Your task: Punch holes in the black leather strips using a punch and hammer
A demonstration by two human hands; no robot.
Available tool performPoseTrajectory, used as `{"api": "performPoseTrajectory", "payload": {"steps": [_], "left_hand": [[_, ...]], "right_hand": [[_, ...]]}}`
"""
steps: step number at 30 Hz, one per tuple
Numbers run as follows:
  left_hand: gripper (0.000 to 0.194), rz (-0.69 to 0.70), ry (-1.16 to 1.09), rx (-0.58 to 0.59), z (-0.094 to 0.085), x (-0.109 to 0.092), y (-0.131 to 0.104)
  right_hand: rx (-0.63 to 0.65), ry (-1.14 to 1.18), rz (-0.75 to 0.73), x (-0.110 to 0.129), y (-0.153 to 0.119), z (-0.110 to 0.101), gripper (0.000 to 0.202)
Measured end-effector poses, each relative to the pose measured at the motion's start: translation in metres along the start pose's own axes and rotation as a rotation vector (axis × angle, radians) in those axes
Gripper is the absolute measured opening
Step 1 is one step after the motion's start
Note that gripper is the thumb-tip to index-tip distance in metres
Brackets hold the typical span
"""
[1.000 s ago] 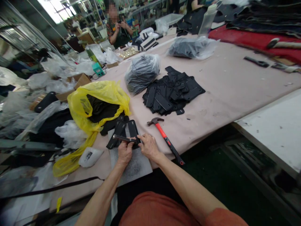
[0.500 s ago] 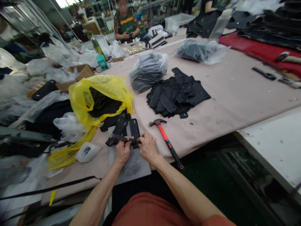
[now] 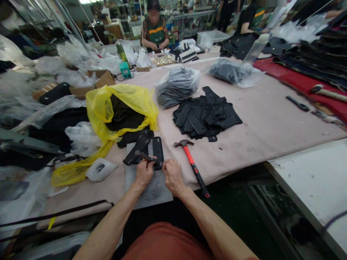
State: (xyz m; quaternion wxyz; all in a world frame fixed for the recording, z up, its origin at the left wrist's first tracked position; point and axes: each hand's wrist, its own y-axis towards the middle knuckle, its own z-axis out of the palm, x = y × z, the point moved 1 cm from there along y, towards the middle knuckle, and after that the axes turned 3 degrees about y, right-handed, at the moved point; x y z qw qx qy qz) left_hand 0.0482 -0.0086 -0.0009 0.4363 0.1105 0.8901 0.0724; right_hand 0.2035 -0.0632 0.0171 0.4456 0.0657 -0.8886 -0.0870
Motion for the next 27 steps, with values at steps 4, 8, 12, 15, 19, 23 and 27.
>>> {"api": "performPoseTrajectory", "payload": {"steps": [4, 8, 12, 15, 19, 23, 27], "left_hand": [[0.022, -0.012, -0.014, 0.011, 0.001, 0.003, -0.001], [0.022, -0.017, -0.032, 0.01, 0.0, 0.005, -0.002], [0.021, -0.012, -0.046, 0.004, 0.0, 0.004, -0.001], [0.021, -0.006, -0.043, -0.002, -0.001, 0.003, -0.002], [0.02, -0.01, -0.054, -0.001, -0.002, 0.003, -0.002], [0.021, -0.022, -0.069, -0.004, -0.002, 0.002, -0.002], [0.02, -0.02, -0.064, -0.009, -0.002, 0.001, -0.001]], "right_hand": [[0.022, 0.134, 0.139, -0.001, -0.048, -0.022, 0.017], [-0.113, 0.094, 0.367, -0.014, -0.102, -0.067, 0.021], [-0.262, -0.119, 0.684, -0.05, -0.147, -0.117, 0.026], [-0.235, -0.329, 0.887, -0.084, -0.175, -0.141, 0.024], [-0.059, -0.455, 0.992, -0.116, -0.202, -0.147, 0.014], [-0.015, -0.443, 0.955, -0.125, -0.205, -0.14, 0.02], [-0.063, -0.415, 0.958, -0.123, -0.191, -0.137, 0.03]]}}
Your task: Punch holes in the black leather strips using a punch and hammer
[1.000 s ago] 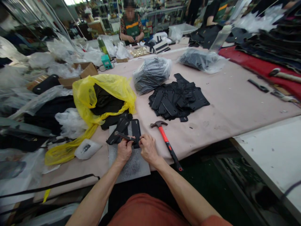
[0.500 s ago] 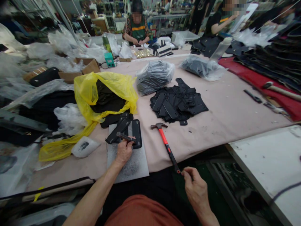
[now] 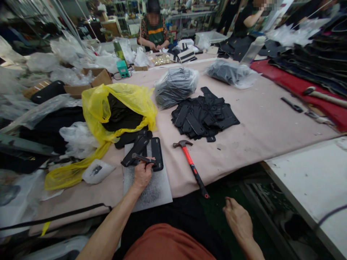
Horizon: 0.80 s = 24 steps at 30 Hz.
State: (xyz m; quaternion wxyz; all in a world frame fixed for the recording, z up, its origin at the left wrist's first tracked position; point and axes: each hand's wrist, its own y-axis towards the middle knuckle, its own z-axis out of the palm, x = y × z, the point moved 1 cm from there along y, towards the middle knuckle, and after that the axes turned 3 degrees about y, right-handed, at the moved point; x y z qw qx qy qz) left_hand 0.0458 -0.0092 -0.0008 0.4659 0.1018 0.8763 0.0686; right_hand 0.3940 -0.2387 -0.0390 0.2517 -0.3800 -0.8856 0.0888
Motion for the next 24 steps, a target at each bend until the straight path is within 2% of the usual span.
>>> {"api": "performPoseTrajectory", "payload": {"steps": [4, 6, 9, 11, 13, 15, 18, 21, 24], "left_hand": [[0.02, -0.009, 0.007, -0.002, 0.0, -0.001, 0.0], [0.02, -0.01, 0.01, 0.004, 0.0, 0.0, 0.0], [0.02, -0.018, 0.009, 0.01, 0.0, 0.0, 0.001], [0.02, -0.031, -0.002, 0.012, 0.0, -0.001, 0.001], [0.02, -0.042, -0.029, 0.016, -0.001, -0.002, 0.001], [0.02, -0.051, -0.062, 0.018, -0.004, -0.002, 0.002], [0.02, -0.083, -0.075, -0.017, -0.008, -0.001, 0.002], [0.022, -0.134, -0.059, -0.127, -0.012, 0.003, 0.0], [0.023, -0.179, -0.072, -0.201, -0.012, 0.008, -0.002]], "right_hand": [[-0.035, -0.044, 0.081, 0.013, 0.004, -0.011, 0.034], [-0.149, -0.015, 0.098, 0.026, 0.003, -0.021, 0.035], [-0.415, 0.161, -0.122, 0.071, 0.0, -0.035, 0.033], [-0.47, 0.31, -0.313, 0.117, -0.003, -0.036, 0.031], [-0.35, 0.41, -0.478, 0.171, -0.007, -0.024, 0.029], [-0.219, 0.403, -0.659, 0.222, -0.011, -0.004, 0.035], [-0.084, 0.304, -0.756, 0.279, -0.014, 0.033, 0.046], [-0.003, 0.227, -0.699, 0.302, -0.013, 0.059, 0.049], [-0.006, 0.235, -0.6, 0.301, -0.006, 0.068, 0.04]]}}
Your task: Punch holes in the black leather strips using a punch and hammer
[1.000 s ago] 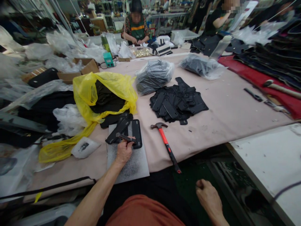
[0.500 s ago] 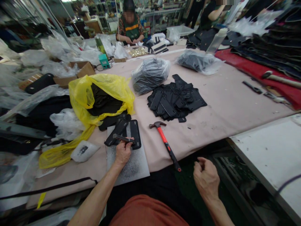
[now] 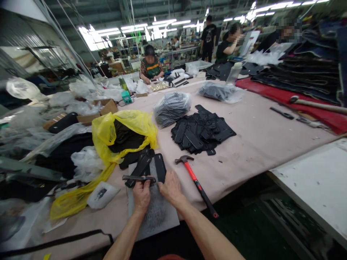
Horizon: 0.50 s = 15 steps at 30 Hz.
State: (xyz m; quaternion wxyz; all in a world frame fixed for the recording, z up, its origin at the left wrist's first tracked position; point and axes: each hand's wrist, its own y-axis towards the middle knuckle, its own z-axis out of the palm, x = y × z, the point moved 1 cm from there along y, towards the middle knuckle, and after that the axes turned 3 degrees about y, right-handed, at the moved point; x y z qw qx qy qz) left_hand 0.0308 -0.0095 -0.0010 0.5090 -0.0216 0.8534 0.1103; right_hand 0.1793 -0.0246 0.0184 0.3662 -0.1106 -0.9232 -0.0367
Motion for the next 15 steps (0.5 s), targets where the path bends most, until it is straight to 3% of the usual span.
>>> {"api": "performPoseTrajectory", "payload": {"steps": [6, 10, 13, 15], "left_hand": [[0.023, -0.005, 0.014, -0.017, 0.003, 0.006, -0.001], [0.021, 0.018, -0.007, 0.037, 0.003, 0.004, -0.002], [0.019, 0.028, -0.043, 0.052, 0.002, 0.0, -0.004], [0.018, 0.035, -0.045, 0.063, 0.003, -0.001, -0.005]], "right_hand": [[-0.114, 0.199, 0.111, -0.027, 0.024, -0.02, 0.009], [-0.26, 0.222, 0.114, -0.036, 0.071, -0.073, 0.023], [-0.44, 0.191, 0.142, -0.035, 0.114, -0.12, 0.047], [-0.629, 0.13, 0.107, -0.026, 0.134, -0.135, 0.051]]}}
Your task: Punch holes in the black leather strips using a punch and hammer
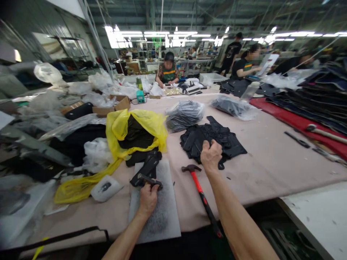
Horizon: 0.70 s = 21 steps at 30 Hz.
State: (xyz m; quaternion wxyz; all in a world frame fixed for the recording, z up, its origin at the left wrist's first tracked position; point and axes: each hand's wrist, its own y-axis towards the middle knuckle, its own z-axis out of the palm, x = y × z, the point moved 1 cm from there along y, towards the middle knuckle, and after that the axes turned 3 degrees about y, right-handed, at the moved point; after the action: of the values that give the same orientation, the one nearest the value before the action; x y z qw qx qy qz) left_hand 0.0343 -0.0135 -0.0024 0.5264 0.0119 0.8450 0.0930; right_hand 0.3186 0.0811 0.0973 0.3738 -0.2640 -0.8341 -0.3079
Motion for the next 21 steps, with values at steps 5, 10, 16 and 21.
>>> {"api": "performPoseTrajectory", "payload": {"steps": [5, 10, 16, 21], "left_hand": [[0.018, 0.04, 0.04, 0.043, 0.002, 0.001, -0.001], [0.019, 0.193, 0.089, 0.098, 0.003, 0.003, -0.01], [0.033, 0.408, 0.124, 0.224, 0.003, -0.001, -0.017], [0.034, 0.388, 0.163, 0.221, 0.004, -0.003, -0.016]], "right_hand": [[0.526, 0.033, -0.291, 0.041, -0.049, 0.047, 0.03], [0.923, -0.111, -0.698, 0.079, -0.128, 0.101, 0.052], [1.258, -0.176, -1.185, 0.098, -0.143, 0.125, 0.066], [1.263, -0.175, -1.27, 0.092, -0.148, 0.128, 0.027]]}}
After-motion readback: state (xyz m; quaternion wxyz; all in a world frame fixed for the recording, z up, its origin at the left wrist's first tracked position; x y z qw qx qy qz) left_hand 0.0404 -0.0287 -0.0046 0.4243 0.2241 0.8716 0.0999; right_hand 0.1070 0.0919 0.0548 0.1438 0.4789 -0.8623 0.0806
